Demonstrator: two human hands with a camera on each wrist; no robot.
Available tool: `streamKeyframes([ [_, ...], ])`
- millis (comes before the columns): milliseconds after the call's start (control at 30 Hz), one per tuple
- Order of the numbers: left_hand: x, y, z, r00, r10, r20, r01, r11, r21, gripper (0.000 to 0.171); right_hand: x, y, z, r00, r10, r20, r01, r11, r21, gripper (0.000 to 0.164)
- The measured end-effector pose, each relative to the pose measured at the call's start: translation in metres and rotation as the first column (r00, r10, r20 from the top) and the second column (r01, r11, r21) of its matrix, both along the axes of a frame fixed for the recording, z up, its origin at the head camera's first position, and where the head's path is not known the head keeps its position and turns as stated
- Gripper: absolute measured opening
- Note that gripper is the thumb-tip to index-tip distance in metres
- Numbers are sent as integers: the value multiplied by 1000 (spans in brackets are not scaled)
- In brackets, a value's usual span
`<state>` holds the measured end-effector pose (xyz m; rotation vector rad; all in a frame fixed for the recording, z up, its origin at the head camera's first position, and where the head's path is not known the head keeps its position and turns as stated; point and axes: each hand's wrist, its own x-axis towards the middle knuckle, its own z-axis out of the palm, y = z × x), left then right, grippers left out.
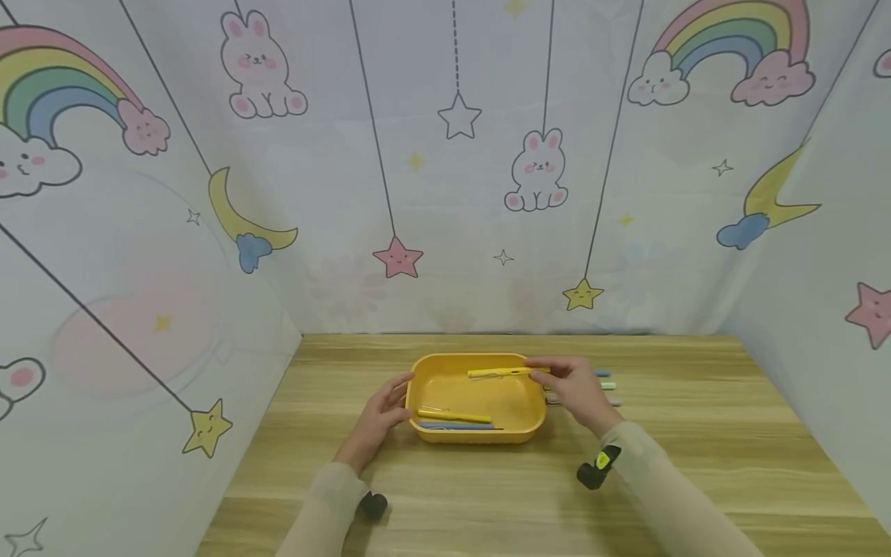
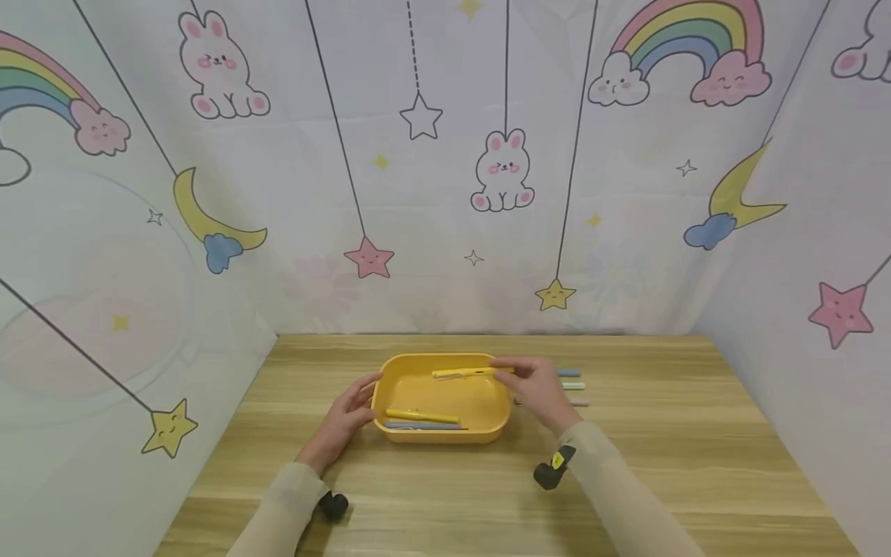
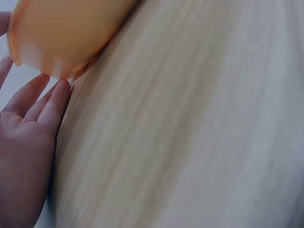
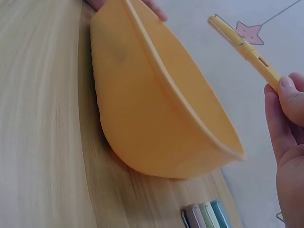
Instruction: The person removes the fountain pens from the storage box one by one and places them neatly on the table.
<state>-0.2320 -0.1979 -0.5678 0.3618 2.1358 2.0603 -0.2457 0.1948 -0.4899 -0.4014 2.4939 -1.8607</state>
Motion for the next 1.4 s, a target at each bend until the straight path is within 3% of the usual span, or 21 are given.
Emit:
streamKeyframes([
  [300, 0, 0, -1, 1000, -8, -5, 8, 1000, 3, 67, 7, 27, -3, 998, -25, -50, 25, 1000, 5, 31],
  [567, -2, 1, -1, 999, 33, -12, -33, 999, -6, 66, 18, 50, -5, 995, -85, -47, 87, 995, 38, 32],
  [833, -1, 0, -1, 1000, -6, -4, 6, 1000, 3, 67, 26, 71, -12, 991, -122, -59, 122, 992, 7, 35],
  [1100, -2, 1, 0, 1000, 11, -18, -11, 1000, -1, 66, 33, 89, -18, 985, -153, -78, 155, 987, 34, 31],
  [1400, -1, 0, 0, 1000, -11, -18, 11, 1000, -3, 67, 42, 107, -31, 976, -205, -72, 207, 978, 17, 32],
])
